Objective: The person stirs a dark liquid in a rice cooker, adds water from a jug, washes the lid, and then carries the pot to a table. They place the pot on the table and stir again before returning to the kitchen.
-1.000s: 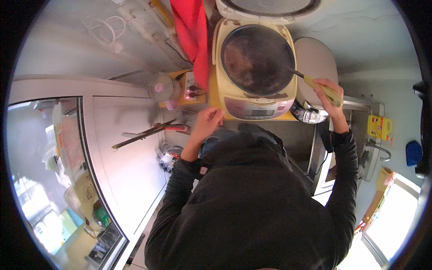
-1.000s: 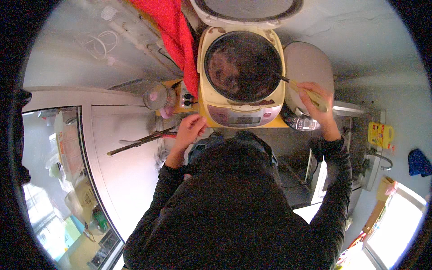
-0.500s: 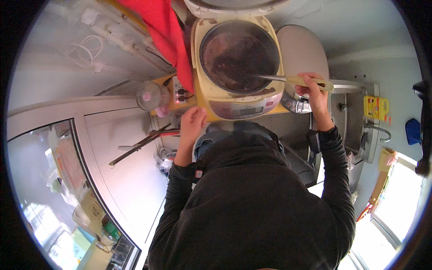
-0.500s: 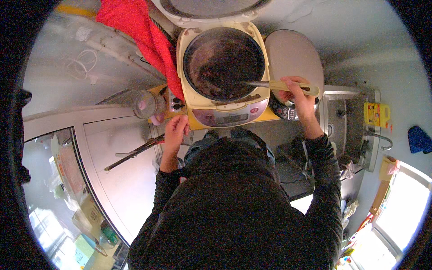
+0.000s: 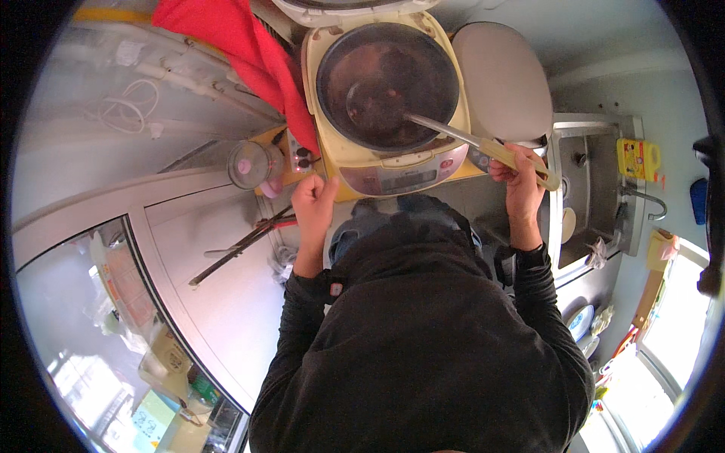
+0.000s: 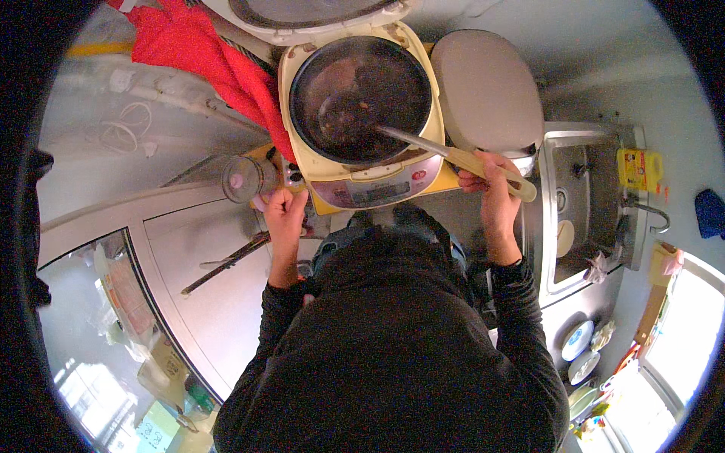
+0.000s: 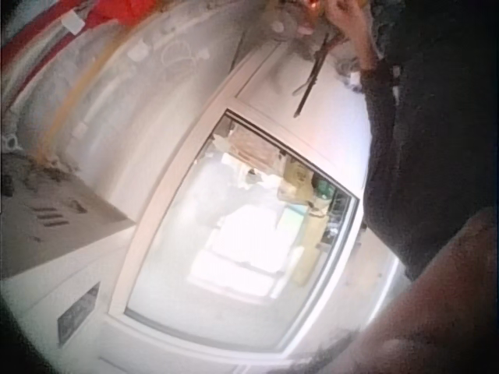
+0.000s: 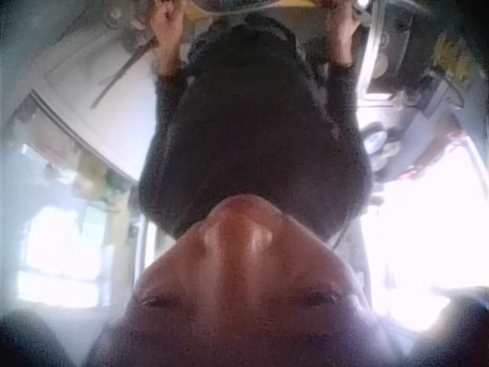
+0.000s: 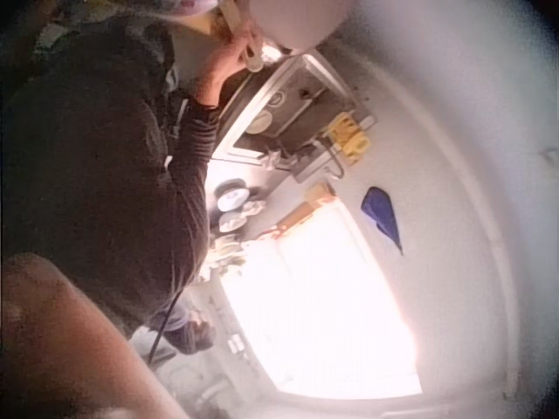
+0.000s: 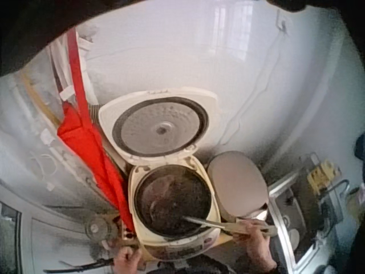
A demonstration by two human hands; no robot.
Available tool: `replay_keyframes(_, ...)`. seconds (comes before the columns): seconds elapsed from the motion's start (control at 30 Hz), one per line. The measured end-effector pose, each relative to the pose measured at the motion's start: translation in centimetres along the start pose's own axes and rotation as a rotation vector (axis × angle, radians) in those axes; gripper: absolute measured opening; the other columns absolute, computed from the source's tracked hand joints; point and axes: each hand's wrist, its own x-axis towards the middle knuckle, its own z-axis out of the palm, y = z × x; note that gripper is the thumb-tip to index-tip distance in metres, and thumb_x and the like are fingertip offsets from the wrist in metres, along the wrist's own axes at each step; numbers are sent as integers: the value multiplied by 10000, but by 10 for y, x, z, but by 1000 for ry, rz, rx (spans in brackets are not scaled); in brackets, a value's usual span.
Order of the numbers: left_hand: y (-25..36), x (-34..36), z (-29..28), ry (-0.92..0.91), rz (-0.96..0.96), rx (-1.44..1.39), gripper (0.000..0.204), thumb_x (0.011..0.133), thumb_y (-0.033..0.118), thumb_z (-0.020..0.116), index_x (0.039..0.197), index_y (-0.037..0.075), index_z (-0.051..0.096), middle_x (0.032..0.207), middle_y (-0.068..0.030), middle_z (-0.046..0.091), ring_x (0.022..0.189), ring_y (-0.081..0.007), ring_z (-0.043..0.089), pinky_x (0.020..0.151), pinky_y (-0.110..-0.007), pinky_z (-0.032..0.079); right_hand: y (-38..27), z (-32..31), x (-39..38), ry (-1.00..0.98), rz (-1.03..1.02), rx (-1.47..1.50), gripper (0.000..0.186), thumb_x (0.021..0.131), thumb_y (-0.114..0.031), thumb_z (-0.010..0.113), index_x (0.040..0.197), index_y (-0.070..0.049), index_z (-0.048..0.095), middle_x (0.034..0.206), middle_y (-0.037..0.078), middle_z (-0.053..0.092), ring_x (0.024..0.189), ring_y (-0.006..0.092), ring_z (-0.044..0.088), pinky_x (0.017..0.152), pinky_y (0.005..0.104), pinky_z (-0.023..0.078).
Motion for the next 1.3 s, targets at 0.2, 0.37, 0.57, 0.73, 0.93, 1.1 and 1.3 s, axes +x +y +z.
replay_keyframes(0.2,5,3,3,-50,140,76,418,799,79,645,588,101,285,561,64,295,524,-35,264,460,-214,212,3,-2,-14,38,-54,43,318,886,-221,459,1031,51,533,746,161,621,588,191,599,548,276,494)
replay_keyframes(0.37,11,4,5,-61,120,88,434,791,65,649,580,95,271,553,65,282,528,-39,250,467,-216,201,4,-2,-20,54,-53,110,323,884,-234,473,1035,45,532,752,169,621,602,199,606,554,278,501)
replay_keyframes(0.57,15,4,5,-81,98,78,437,788,68,653,574,95,272,545,66,280,526,-33,253,465,-215,200,5,0,-24,60,-99,109,335,875,-246,494,1034,46,532,761,178,623,627,214,623,564,288,512)
replay_keyframes(0.73,12,7,4,-86,125,92,431,789,69,653,574,93,281,544,67,279,525,-33,255,461,-217,202,5,0,-27,69,-96,156,342,870,-250,504,1031,51,531,774,181,625,630,219,626,569,292,514)
replay_keyframes(0.93,8,9,4,-86,170,110,422,794,76,650,577,89,289,547,64,284,525,-34,258,460,-219,207,6,0,-33,85,-121,174,346,862,-255,526,1024,50,533,780,178,625,640,223,626,577,296,513)
replay_keyframes(1.1,9,8,4,-93,150,100,419,792,72,651,581,89,290,552,62,297,520,-35,263,462,-214,217,1,2,-38,79,-157,120,345,863,-248,528,1029,54,532,776,177,628,640,221,627,577,291,513)
replay_keyframes(1.3,12,9,8,-101,169,60,413,789,53,649,587,88,291,555,58,314,527,-32,277,468,-206,231,-22,9,-43,70,-152,24,327,874,-230,519,1031,56,535,764,163,632,623,200,622,570,271,505)
